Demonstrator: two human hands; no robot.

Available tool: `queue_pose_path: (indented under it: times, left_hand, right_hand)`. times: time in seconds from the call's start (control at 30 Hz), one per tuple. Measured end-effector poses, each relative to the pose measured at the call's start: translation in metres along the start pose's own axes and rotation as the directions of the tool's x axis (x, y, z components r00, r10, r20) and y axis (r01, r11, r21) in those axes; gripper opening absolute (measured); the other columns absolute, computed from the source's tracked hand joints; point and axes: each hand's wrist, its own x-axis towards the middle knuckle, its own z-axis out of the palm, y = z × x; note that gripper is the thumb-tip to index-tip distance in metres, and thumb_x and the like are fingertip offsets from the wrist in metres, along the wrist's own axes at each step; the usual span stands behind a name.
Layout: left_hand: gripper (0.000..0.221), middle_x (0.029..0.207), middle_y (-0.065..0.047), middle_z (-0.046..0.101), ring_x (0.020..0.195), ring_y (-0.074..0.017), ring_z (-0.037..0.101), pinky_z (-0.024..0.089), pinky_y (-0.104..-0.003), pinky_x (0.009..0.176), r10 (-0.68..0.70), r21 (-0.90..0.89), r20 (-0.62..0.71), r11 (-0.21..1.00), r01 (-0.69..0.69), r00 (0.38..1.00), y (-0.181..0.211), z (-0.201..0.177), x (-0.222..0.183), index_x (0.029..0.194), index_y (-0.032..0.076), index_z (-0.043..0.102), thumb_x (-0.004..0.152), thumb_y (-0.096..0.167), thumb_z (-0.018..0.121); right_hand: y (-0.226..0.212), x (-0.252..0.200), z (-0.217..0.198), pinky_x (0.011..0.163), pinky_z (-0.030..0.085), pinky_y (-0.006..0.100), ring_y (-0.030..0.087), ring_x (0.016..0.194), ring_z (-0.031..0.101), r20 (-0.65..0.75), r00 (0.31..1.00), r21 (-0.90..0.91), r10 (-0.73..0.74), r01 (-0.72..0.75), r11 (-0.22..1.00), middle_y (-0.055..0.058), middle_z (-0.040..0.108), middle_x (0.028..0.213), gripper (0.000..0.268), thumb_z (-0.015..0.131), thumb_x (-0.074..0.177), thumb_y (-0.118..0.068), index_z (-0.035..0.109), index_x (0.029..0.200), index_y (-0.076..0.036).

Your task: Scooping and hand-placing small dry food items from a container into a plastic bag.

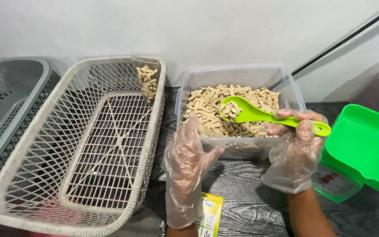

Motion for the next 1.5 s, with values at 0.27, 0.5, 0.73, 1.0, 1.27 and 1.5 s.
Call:
queue_pose_path:
  times: [0.27,0.5,0.73,1.0,1.27,1.5]
  left_hand:
    - [0.107,0.123,-0.016,0.066,0.099,-0.0357,0.068,0.058,-0.049,0.077,-0.102,0.012,0.087,0.995,0.101,0.991,0.006,0.005,0.003,0.152,0.013,0.045,0.071,0.08,0.067]
    - [0.105,0.125,-0.018,0.067,0.105,-0.0364,0.068,0.057,-0.049,0.08,-0.05,0.02,0.0,0.999,0.05,0.999,0.009,-0.001,0.006,0.151,0.009,0.045,0.079,0.085,0.048]
    - [0.102,0.127,-0.016,0.066,0.11,-0.0353,0.067,0.057,-0.049,0.085,-0.045,-0.057,0.031,0.997,0.047,0.999,0.004,-0.002,0.004,0.148,0.006,0.048,0.078,0.08,0.055]
    - [0.108,0.131,-0.018,0.064,0.112,-0.0387,0.067,0.057,-0.052,0.085,-0.098,-0.08,0.11,0.991,0.107,0.989,0.006,-0.011,0.008,0.151,0.01,0.044,0.076,0.088,0.042]
    - [0.105,0.117,-0.025,0.067,0.117,-0.0426,0.063,0.051,-0.062,0.097,-0.158,-0.188,0.289,0.958,0.218,0.944,0.012,-0.026,0.015,0.149,0.009,0.046,0.069,0.069,0.075]
    - [0.104,0.115,-0.025,0.068,0.116,-0.043,0.064,0.053,-0.062,0.094,-0.126,-0.182,0.251,0.968,0.175,0.96,0.011,-0.025,0.013,0.148,0.006,0.047,0.07,0.069,0.074]
  right_hand:
    - [-0.003,-0.039,0.003,0.079,0.063,0.044,0.029,0.074,0.07,0.215,0.971,0.224,-0.105,0.056,0.973,0.024,0.066,0.115,0.021,0.065,0.104,-0.024,0.053,0.116,-0.012]
    - [0.002,-0.055,-0.03,0.082,0.067,0.048,0.045,0.102,0.073,0.478,0.878,0.096,-0.026,-0.022,0.995,0.031,0.068,0.122,0.015,0.063,0.103,-0.021,0.062,0.112,-0.009]
    - [-0.022,-0.024,-0.018,0.076,0.069,0.033,0.032,0.113,0.074,0.322,0.943,-0.083,-0.087,0.12,0.989,0.021,0.07,0.118,0.017,0.065,0.104,-0.026,0.063,0.111,-0.011]
    - [-0.013,0.0,-0.017,0.068,0.048,0.024,0.013,0.072,0.058,0.372,0.9,-0.58,0.229,0.033,0.814,0.008,0.07,0.104,0.016,0.047,0.107,-0.008,0.063,0.103,-0.004]
    - [0.009,0.015,-0.017,0.05,0.051,0.019,0.008,0.051,0.059,0.276,0.949,-0.339,0.152,-0.052,0.939,0.014,0.074,0.084,0.019,0.045,0.113,-0.021,0.052,0.097,-0.013]
    - [0.031,0.007,-0.017,0.043,0.044,0.014,0.015,0.057,0.066,0.276,0.956,-0.173,0.104,-0.057,0.983,0.022,0.074,0.085,0.015,0.049,0.106,-0.012,0.055,0.093,-0.007]
